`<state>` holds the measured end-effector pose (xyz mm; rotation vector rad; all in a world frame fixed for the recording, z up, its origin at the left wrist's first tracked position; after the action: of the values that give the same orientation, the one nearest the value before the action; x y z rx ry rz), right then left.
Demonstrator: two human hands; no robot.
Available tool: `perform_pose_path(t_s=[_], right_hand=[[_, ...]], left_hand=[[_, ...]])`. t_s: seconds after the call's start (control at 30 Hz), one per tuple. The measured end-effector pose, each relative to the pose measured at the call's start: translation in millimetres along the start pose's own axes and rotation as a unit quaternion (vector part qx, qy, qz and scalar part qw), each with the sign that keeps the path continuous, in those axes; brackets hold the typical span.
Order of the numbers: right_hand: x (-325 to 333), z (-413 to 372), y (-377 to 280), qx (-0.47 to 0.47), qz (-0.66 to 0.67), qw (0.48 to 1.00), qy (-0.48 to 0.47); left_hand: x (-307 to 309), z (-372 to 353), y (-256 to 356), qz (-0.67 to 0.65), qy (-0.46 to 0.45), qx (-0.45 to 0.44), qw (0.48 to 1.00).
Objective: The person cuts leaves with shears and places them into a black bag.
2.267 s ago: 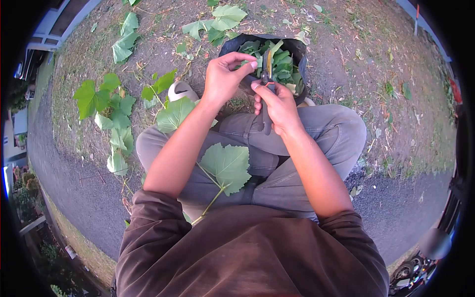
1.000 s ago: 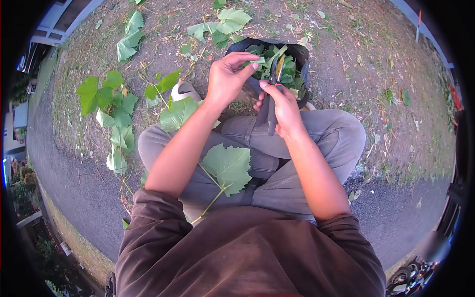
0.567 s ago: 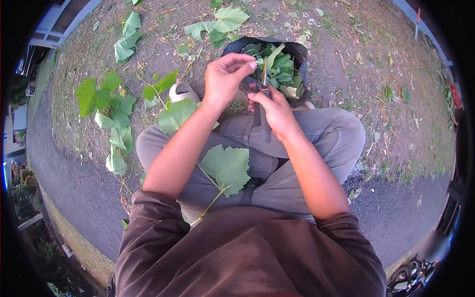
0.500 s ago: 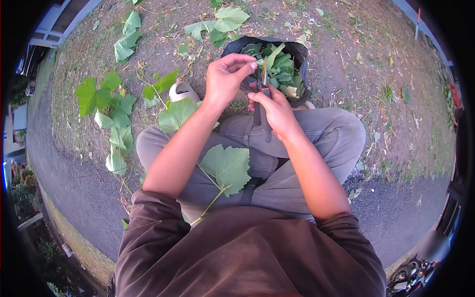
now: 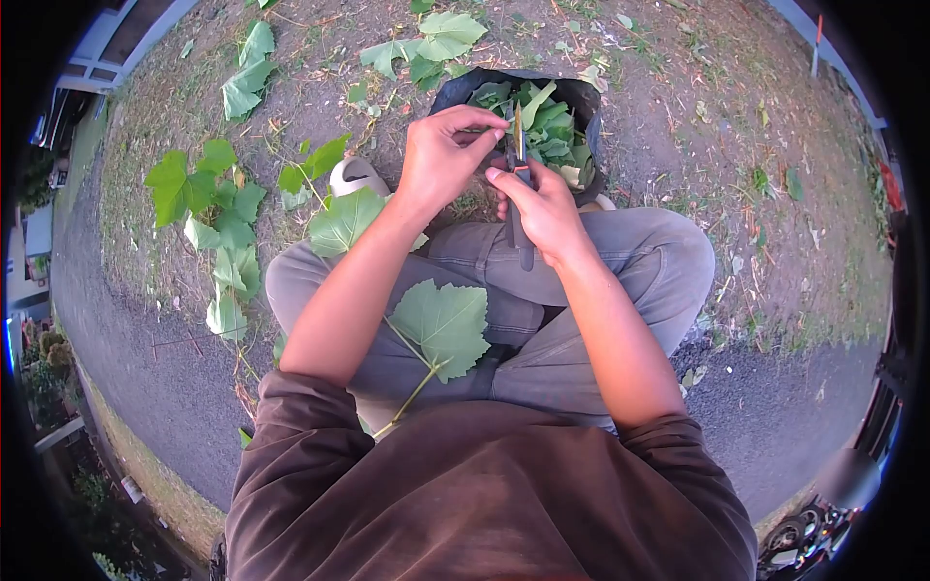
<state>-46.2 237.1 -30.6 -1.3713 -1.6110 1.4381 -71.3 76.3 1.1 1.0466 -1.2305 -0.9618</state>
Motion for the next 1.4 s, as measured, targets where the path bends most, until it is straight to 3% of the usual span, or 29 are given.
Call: perform_pose_path(t_s=[0.2,0.43,0.53,0.6,0.8,1.0,1.4], right_hand=[[1.9,0.1,1.3,-0.048,0.058,0.997,0.005],[1.0,-1.1,-4.3,-0.068,0.148,0.987,0.012],[-2.5,-0.3,3.0,-0.056,0.12,0.991,-0.008],[-4.7,-1.8,0.8,-0.05,0.105,0.993,-0.017],[-6.6,-3.4,-0.4,-0.038,0.09,0.995,-0.024],[-2.6,-0.3,4.2,-0.043,0.081,0.996,-0.019],[-3.0,-2.7,-2.3,-0.011,0.075,0.997,0.0]], left_hand=[[0.7,2.8,-5.2,0.006,0.016,0.041,0.999],[13.7,15.3,-22.3,-0.136,0.048,0.038,0.989],[12.7,13.8,-21.6,-0.144,0.06,-0.025,0.987],[9.7,11.1,-17.2,-0.153,0.042,0.049,0.986],[4.7,8.8,-15.0,-0.075,0.043,0.049,0.995],[-6.2,3.0,-13.2,-0.094,-0.007,0.039,0.995],[0.4,5.5,-8.8,-0.065,0.013,0.025,0.997]])
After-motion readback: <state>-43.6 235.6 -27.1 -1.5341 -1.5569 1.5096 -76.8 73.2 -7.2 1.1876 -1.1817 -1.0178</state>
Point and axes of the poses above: each hand's wrist, its own z-axis towards the middle knuckle, its own x-axis out of the back of the hand, y = z × x, the point moved 4 cm from there along z, towards the middle knuckle, and after that the axes turned 6 degrees about x, right-handed, at the moved point
